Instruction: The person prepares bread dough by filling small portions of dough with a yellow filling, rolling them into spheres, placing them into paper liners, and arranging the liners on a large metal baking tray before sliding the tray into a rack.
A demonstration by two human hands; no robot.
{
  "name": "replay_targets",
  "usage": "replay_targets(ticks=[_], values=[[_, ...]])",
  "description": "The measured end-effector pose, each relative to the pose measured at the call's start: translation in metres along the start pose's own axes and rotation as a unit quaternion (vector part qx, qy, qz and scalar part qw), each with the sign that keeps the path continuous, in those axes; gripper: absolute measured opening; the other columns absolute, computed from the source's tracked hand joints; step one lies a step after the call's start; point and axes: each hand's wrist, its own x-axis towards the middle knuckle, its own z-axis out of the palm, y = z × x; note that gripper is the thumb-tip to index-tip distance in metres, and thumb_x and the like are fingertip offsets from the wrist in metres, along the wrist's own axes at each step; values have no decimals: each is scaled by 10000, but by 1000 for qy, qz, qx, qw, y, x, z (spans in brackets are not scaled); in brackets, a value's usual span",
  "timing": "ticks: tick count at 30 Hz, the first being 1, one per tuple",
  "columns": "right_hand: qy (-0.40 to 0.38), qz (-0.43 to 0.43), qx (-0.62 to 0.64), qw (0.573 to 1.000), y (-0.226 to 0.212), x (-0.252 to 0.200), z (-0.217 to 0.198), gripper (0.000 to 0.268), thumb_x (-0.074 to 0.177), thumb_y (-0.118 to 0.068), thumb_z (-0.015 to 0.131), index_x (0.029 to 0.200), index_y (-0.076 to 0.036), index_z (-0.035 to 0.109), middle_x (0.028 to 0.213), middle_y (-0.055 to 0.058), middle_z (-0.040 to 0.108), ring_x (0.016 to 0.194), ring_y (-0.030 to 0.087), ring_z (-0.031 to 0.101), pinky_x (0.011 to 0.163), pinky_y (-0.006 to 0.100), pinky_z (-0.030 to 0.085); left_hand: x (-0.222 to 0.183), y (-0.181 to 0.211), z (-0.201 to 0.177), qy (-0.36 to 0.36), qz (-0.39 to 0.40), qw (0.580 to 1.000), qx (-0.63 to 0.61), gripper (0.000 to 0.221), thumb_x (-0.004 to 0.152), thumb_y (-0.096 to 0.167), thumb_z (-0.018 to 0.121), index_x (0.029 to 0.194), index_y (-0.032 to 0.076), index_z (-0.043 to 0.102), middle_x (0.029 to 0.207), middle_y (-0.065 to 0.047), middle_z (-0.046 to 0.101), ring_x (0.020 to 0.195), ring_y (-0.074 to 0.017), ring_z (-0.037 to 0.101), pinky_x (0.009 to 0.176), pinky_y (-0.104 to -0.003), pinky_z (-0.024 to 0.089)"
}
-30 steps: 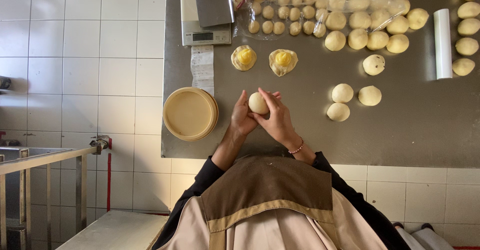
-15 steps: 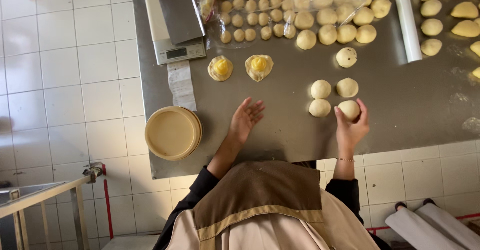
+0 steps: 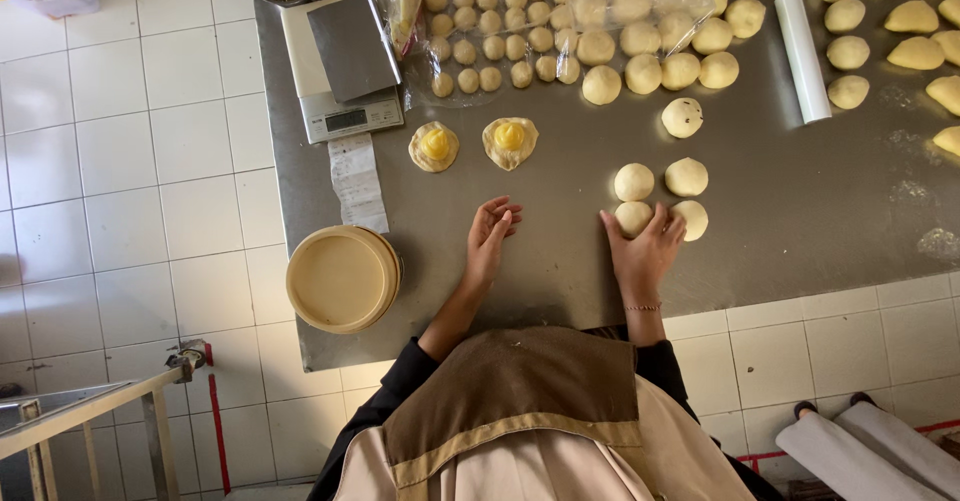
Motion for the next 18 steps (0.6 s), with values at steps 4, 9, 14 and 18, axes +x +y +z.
replay_targets(ticks=[4, 9, 14, 18], values=[[-28, 36, 38, 998, 21, -4, 31, 548, 897, -431, 851, 1169, -5, 639, 1166, 134, 566, 1119, 307, 563, 919, 461, 537, -3, 2, -1, -5, -12, 1000, -1, 365, 1066, 221, 528, 1380, 37, 506, 1280, -107, 650, 1164, -194, 616, 999, -360, 496], [59, 1, 55, 997, 35, -20, 14, 530, 867, -354, 857, 1233, -34, 645, 1243, 121, 576, 1218, 291, 550, 994, 448, 559, 1, -1, -14, 24, 5, 1000, -18, 369, 1060, 211, 553, 1374, 20, 521, 1275, -118, 651, 1147, -188, 616, 990, -344, 486], [-7, -55, -44, 998, -20, 1, -49, 837, 776, -558, 883, 1280, 45, 596, 1224, 237, 514, 1116, 390, 518, 827, 507, 528, 19, 3, -29, 85, 111, 984, 109, 391, 1051, 199, 610, 1375, 1, 519, 1271, -126, 616, 1141, -177, 618, 985, -331, 526], [29, -125, 147, 981, -70, 38, -24, 550, 1057, -349, 717, 1444, 1, 543, 1392, 210, 502, 1268, 330, 538, 1067, 510, 504, 68, 11, -29, 137, 114, 949, 261, 397, 1024, 191, 644, 1337, -28, 538, 1254, -161, 596, 1106, -212, 661, 956, -353, 575]])
